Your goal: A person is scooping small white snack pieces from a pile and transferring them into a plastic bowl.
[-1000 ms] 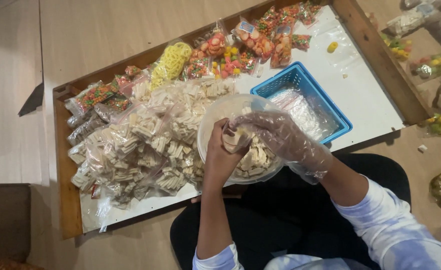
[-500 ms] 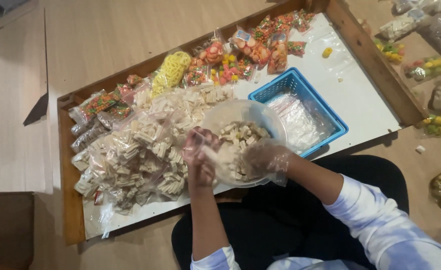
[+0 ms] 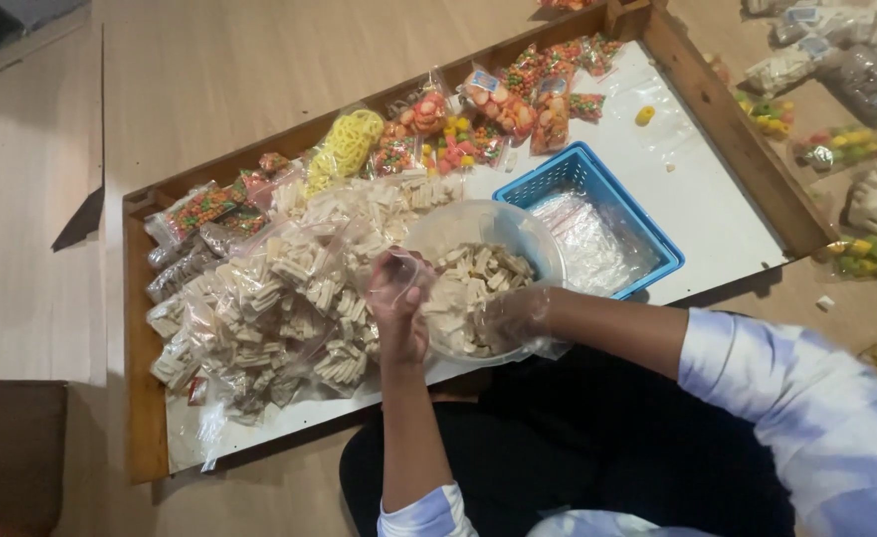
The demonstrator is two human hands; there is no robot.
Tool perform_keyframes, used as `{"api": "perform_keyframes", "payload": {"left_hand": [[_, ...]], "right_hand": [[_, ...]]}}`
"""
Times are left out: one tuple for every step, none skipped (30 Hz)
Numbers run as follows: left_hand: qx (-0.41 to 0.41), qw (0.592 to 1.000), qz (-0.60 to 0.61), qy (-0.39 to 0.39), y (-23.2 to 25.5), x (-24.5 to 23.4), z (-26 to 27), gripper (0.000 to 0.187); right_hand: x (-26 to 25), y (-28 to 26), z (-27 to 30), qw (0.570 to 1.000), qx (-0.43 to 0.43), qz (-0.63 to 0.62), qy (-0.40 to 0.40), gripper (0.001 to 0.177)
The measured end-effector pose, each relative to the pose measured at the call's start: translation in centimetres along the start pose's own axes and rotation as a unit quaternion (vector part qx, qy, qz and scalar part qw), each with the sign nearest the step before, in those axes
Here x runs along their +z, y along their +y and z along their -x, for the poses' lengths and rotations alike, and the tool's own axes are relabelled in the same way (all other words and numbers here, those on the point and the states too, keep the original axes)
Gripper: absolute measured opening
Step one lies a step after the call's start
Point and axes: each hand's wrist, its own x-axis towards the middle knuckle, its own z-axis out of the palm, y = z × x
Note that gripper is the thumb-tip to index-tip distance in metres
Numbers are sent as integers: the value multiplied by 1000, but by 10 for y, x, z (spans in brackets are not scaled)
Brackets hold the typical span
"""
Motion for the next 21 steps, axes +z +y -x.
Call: {"api": "perform_keyframes", "payload": {"left_hand": [[1,1000,1,0,1,4,-1,66],[3,1000,-17,-1,2,7,-1,68],[5,999,-34,-2,2,11,-1,69],[6,999,-34,-2,9,21,1,69],[6,998,-69,-10,17,31,4,67],[5,994,-106,-17,25,40,7,67],[6,994,-107,-16,25,41,8,67],[10,988,-150,-37,25,42,8,64],[14,979,-193,-58,26,43,8,62],[14,979,-195,-59,29,46,7,62],[15,976,-210,-57,33,48,6,60],[14,973,-223,-54,34,52,6,59],[14,973,-223,-55,36,54,5,59],[14,970,-238,-53,38,57,5,58],[13,966,-253,-51,40,60,5,58],[13,966,-253,-50,41,61,5,58],[14,961,-269,-54,43,62,5,57],[15,956,-286,-56,45,63,5,56],[15,956,-287,-55,45,63,5,56],[18,953,-297,-58,45,63,5,54],[21,950,-307,-62,45,64,4,53]], "right_hand": [[1,1,-1,1000,3,10,-25,65],[3,1,-2,999,7,19,-51,67],[5,2,-3,997,10,29,-76,69],[5,2,-4,994,13,39,-101,71],[6,2,-5,991,16,48,-126,73],[7,1,-8,987,18,58,-150,75],[9,0,-11,982,20,67,-174,77],[9,0,-15,977,21,77,-196,79],[10,0,-19,972,22,87,-218,80],[22,9,-21,966,24,95,-240,82],[32,13,-25,959,27,104,-262,84],[36,12,-41,952,31,112,-285,86],[-2,-2,-36,952,32,111,-284,86],[-40,-16,-30,962,40,54,-264,64],[-79,-30,-25,969,47,-4,-242,52],[-89,-37,-16,969,47,-4,-242,52],[-99,-44,-8,966,30,13,-257,54],[-109,-52,0,962,12,29,-272,56],[-127,-57,4,962,11,30,-272,56],[-146,-63,8,956,2,67,-285,63],[-165,-68,13,949,-8,103,-298,73]]}}
